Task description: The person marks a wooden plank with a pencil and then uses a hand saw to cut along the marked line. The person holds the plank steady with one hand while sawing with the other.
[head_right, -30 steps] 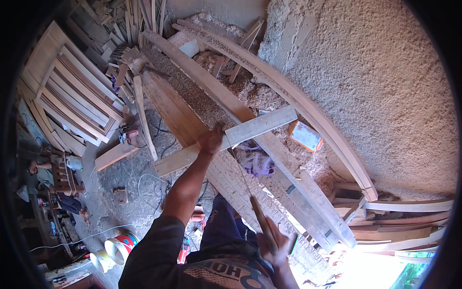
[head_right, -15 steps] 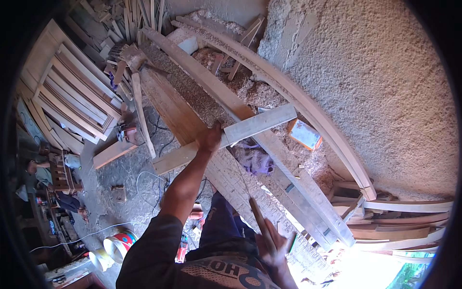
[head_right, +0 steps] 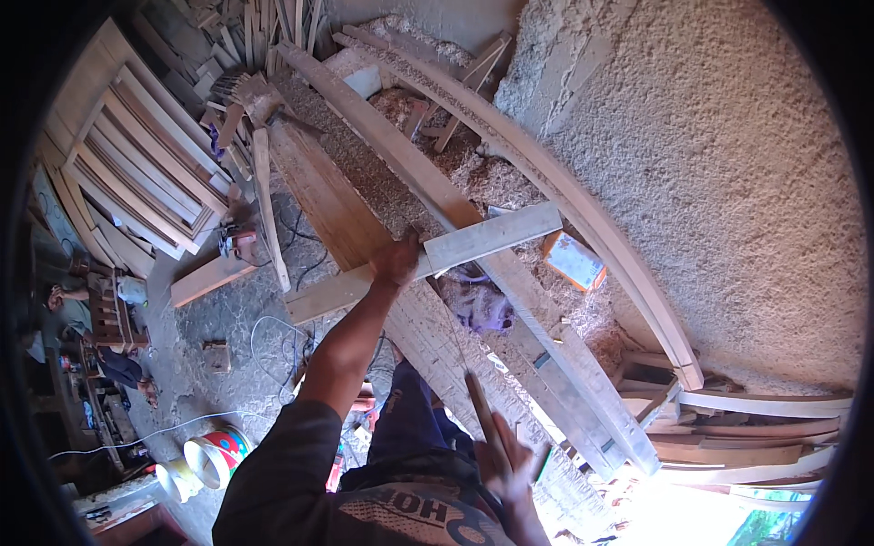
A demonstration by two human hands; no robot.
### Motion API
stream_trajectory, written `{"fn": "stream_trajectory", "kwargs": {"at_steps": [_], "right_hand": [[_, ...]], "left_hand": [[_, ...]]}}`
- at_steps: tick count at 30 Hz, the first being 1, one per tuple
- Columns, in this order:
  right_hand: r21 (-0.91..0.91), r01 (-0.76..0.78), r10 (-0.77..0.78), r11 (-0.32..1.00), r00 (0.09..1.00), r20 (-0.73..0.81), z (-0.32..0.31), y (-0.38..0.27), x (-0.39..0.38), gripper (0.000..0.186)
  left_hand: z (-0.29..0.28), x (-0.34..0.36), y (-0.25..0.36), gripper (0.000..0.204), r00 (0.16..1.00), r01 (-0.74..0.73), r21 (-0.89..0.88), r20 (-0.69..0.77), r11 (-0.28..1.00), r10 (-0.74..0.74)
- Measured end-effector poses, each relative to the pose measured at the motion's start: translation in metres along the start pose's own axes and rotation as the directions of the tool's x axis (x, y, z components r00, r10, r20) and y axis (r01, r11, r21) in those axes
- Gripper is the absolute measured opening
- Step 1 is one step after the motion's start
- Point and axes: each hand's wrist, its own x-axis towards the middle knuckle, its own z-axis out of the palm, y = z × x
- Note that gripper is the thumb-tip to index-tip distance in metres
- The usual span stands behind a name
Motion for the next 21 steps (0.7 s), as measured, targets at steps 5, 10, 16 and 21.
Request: {"fn": "stream_trajectory", "kwargs": {"at_steps": [5, 10, 16, 21], "right_hand": [[0.095, 0.048, -0.036, 0.994, 0.992, -0.118, 0.023, 0.005, 0.06, 0.046], [0.293, -0.037, 0.069, 0.956, 0.993, -0.101, 0.08, 0.001, 0.194, 0.054], [-0.117, 0.094, -0.095, 0.989, 0.995, -0.009, -0.006, 0.004, -0.019, 0.056], [0.193, 0.072, -0.039, 0.979, 0.985, -0.168, 0.049, 0.006, 0.107, 0.045]], "left_hand": [[-0.01, 0.001, 0.023, 0.036, 0.998, 0.057, -0.036, 0.032, 0.998, -0.056], [-0.002, 0.008, 0.008, 0.037, 0.998, -0.006, -0.038, -0.065, 0.999, 0.004], [-0.018, 0.002, 0.015, 0.047, 0.981, 0.169, -0.112, 0.112, 0.979, -0.156], [-0.007, 0.0, 0.013, 0.04, 0.999, 0.032, -0.122, 0.007, 0.992, -0.031]]}}
